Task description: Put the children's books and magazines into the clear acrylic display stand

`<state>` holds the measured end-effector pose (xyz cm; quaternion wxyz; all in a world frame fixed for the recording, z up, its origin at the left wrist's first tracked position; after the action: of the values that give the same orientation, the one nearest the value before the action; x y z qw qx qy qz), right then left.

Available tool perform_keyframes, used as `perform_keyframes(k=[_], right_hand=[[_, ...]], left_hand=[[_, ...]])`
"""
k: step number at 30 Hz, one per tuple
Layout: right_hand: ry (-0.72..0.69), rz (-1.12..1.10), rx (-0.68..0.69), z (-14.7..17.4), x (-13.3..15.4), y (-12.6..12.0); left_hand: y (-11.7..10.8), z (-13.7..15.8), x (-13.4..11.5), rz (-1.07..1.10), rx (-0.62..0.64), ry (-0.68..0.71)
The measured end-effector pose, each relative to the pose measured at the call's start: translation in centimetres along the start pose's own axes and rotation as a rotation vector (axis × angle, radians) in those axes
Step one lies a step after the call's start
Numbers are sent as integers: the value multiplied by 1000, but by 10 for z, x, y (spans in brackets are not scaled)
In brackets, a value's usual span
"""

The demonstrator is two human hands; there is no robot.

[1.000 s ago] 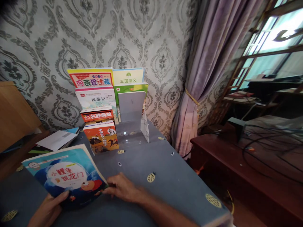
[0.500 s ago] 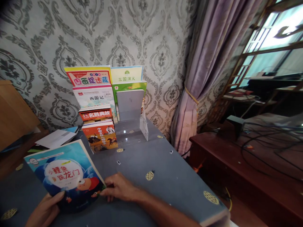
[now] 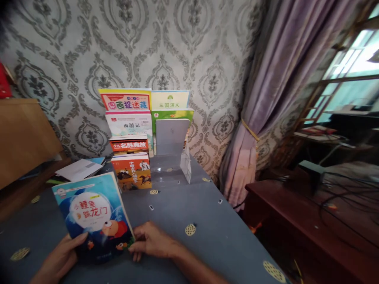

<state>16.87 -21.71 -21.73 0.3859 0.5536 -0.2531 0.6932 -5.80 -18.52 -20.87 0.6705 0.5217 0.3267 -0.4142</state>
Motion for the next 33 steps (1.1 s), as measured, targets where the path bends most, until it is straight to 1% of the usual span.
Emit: perform_keyframes(k=[2, 7, 15, 22, 25, 28, 33], right_hand=[[8, 23, -1, 0, 0, 0], [33, 79, 12, 1, 2, 1], [58, 30, 5, -1, 0, 0], [72, 56, 3, 1, 1, 0], [43, 122, -23, 2, 7, -1], [-8, 234, -77, 2, 12, -3], [-148, 443, -187, 4, 18, -13]], left_hand=[[6, 3, -3, -12, 22, 18], [14, 5, -8, -18, 122, -13], [22, 8, -14, 6, 135, -4], [20, 8, -14, 1, 184, 16], [19, 7, -14, -5, 218, 47], [20, 5, -16, -22, 276, 103], [19, 0, -26, -118, 356, 251]])
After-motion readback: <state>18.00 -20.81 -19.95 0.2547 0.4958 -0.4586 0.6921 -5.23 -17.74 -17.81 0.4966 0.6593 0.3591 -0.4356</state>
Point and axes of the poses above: each hand's wrist, its own z-axis away from the middle knuckle, its own y-axis out of the palm, x = y × z, the point moved 6 cm from there along -z, towards the middle knuckle, and after that the axes turned 9 degrees about y, right-handed, at the moved point
